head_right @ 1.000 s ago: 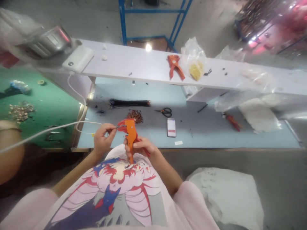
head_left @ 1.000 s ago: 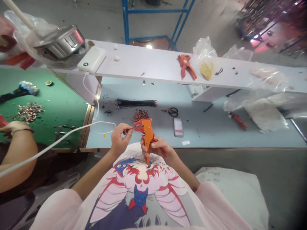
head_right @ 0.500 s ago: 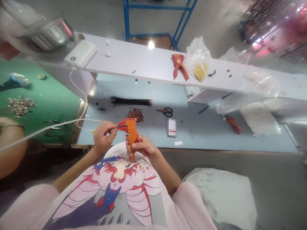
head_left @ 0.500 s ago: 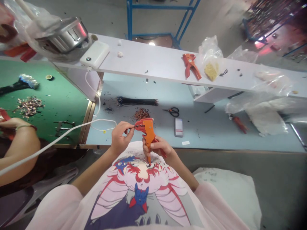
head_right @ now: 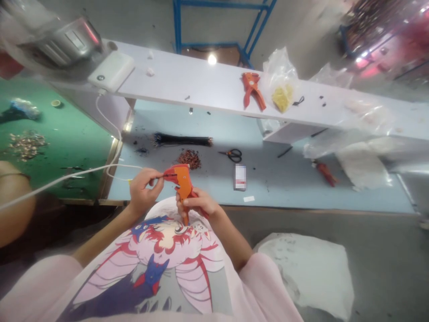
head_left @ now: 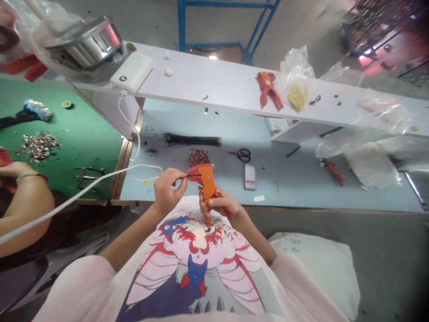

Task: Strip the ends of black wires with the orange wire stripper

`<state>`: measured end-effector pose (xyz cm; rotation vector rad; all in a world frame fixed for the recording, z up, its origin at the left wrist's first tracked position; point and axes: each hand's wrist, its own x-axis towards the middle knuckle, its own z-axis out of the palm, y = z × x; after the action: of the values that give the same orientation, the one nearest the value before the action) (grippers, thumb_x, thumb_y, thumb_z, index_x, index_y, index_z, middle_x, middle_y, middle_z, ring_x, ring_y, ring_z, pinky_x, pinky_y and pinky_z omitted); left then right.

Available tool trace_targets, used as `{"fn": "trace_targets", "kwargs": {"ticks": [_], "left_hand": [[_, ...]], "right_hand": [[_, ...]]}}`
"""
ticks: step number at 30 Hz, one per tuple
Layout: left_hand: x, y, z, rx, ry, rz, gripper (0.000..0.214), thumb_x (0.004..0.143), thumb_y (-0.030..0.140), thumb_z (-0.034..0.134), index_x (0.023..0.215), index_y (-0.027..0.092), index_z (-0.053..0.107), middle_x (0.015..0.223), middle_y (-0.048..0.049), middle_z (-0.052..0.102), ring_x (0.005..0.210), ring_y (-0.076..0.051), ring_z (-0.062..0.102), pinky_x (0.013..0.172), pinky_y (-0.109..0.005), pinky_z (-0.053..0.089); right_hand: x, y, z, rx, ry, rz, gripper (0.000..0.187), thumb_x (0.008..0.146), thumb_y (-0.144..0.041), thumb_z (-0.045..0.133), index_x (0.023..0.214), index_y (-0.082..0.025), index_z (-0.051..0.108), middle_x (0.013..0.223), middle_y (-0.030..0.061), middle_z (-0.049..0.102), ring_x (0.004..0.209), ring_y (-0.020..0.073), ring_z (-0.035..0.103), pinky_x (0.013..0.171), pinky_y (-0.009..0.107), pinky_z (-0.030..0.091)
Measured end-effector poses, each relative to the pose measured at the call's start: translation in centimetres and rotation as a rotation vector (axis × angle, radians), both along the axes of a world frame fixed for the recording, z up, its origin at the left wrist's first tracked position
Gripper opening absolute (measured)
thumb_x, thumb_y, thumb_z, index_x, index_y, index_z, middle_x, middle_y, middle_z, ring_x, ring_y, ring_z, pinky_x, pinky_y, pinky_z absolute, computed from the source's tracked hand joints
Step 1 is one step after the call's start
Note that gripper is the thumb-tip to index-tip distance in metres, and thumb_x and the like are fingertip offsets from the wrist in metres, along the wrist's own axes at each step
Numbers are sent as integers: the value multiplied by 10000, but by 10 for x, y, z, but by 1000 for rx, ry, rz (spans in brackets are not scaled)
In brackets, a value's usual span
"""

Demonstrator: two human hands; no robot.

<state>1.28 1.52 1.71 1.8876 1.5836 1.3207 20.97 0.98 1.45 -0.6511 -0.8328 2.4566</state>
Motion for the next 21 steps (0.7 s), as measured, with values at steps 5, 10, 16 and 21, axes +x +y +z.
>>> {"fn": "trace_targets", "kwargs": {"ticks": [5, 10, 16, 21], "left_hand": [[-1, -1, -1, 21, 40, -11, 53, 766, 180, 579, 778, 181, 631, 727, -24, 623, 612, -113, 504, 580, -236, 395], [-1, -3, -1, 15, 90, -15, 64, 771, 193, 573, 775, 188, 636, 747, -30, 643, 656, -123, 551, 624, -237, 428], [-1, -3, 0, 48, 148, -17, 76, 776, 184, 568, 773, 184, 643, 737, -27, 643, 687, -126, 574, 636, -229, 432], [-2, -3, 1, 69, 161, -26, 69, 774, 164, 568, 748, 174, 631, 721, -21, 637, 674, -118, 563, 628, -222, 424]], "right_hand": [[2, 0, -1, 35, -27, -8, 260, 741, -260, 650, 928, -126, 527, 647, -5, 552, 542, 127, 549, 512, 278, 497], [5, 0, -2, 54, -50, 18, 279, 748, -274, 650, 946, -127, 520, 671, 8, 563, 574, 145, 581, 515, 286, 507], [6, -1, -3, 67, -62, 35, 274, 758, -284, 648, 942, -129, 517, 661, 5, 562, 567, 143, 573, 502, 278, 501], [7, -1, -3, 75, -63, 42, 267, 756, -279, 649, 938, -129, 522, 665, 8, 566, 554, 139, 563, 497, 282, 499]]}}
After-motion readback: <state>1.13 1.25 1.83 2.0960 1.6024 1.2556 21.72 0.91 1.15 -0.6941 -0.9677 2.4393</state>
